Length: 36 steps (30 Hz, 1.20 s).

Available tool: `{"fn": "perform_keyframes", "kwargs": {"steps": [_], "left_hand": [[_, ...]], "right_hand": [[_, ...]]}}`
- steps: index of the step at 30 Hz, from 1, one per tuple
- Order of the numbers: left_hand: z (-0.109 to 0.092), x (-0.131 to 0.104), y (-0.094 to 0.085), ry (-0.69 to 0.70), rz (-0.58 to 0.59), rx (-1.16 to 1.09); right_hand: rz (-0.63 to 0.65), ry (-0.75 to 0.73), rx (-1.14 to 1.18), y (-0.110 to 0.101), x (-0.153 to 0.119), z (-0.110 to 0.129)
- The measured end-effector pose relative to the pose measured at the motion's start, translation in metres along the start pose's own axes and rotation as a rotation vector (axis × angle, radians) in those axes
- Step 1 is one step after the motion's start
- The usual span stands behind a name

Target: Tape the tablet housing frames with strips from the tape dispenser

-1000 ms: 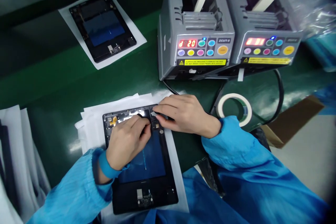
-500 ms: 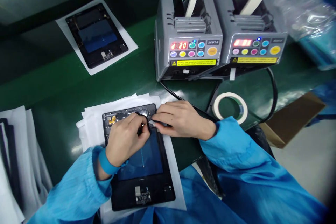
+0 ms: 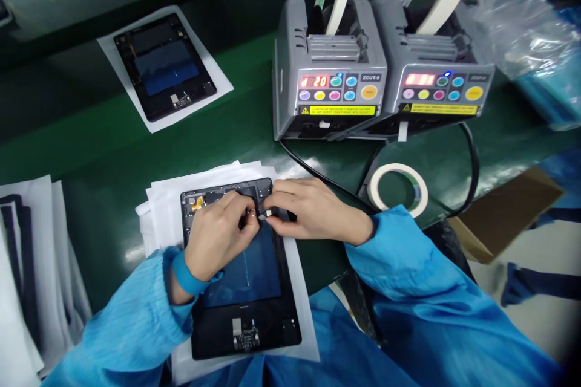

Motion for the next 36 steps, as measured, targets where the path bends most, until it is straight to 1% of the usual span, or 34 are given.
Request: {"fn": "perform_keyframes", "kwargs": {"steps": [4, 7, 10, 14, 17, 20, 22, 25, 27, 31, 36], "left_hand": [[-0.002, 0.0, -0.001, 0.043, -0.001, -0.028], [-0.008, 0.001, 0.0, 0.12, 0.029, -0.023], [-0.014, 0.003, 0.001, 0.168, 0.046, -0.001], [-0.019, 0.004, 0.0, 0.187, 0.075, -0.001], [-0.016, 0.005, -0.001, 0.147, 0.076, -0.049], [-0.004, 0.005, -0.005, 0.029, 0.022, -0.104], [0.004, 0.005, -0.005, -0.035, 0.009, -0.111], [0.008, 0.005, -0.003, -0.051, 0.028, -0.091], [0.008, 0.006, -0.002, -0.034, 0.04, -0.076], [0.004, 0.006, -0.003, 0.011, 0.045, -0.045], [-0.009, 0.004, -0.002, 0.136, 0.063, -0.003]], "right_hand": [[0.035, -0.01, 0.095, -0.002, 0.0, -0.003], [0.065, -0.001, 0.158, -0.003, -0.001, -0.006], [0.091, 0.038, 0.165, -0.005, -0.002, -0.011], [0.127, 0.049, 0.182, -0.007, -0.002, -0.012], [0.154, 0.043, 0.19, -0.007, -0.003, -0.011], [0.161, 0.039, 0.182, -0.006, -0.003, -0.009], [0.169, 0.035, 0.175, -0.005, -0.003, -0.008], [0.211, 0.046, 0.176, 0.0, -0.002, -0.007], [0.234, 0.061, 0.183, 0.003, -0.002, -0.006], [0.226, 0.061, 0.201, 0.001, -0.001, -0.005], [0.238, 0.062, 0.239, 0.0, -0.001, -0.008]]}}
Point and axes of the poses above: each hand's wrist, its own x-axis towards the middle knuckle, its own y-axis out of the palm, z = x × y, the point moved 7 cm from there along x, towards the middle knuckle, and after that the axes turned 11 degrees about z, right-handed, at the moved point
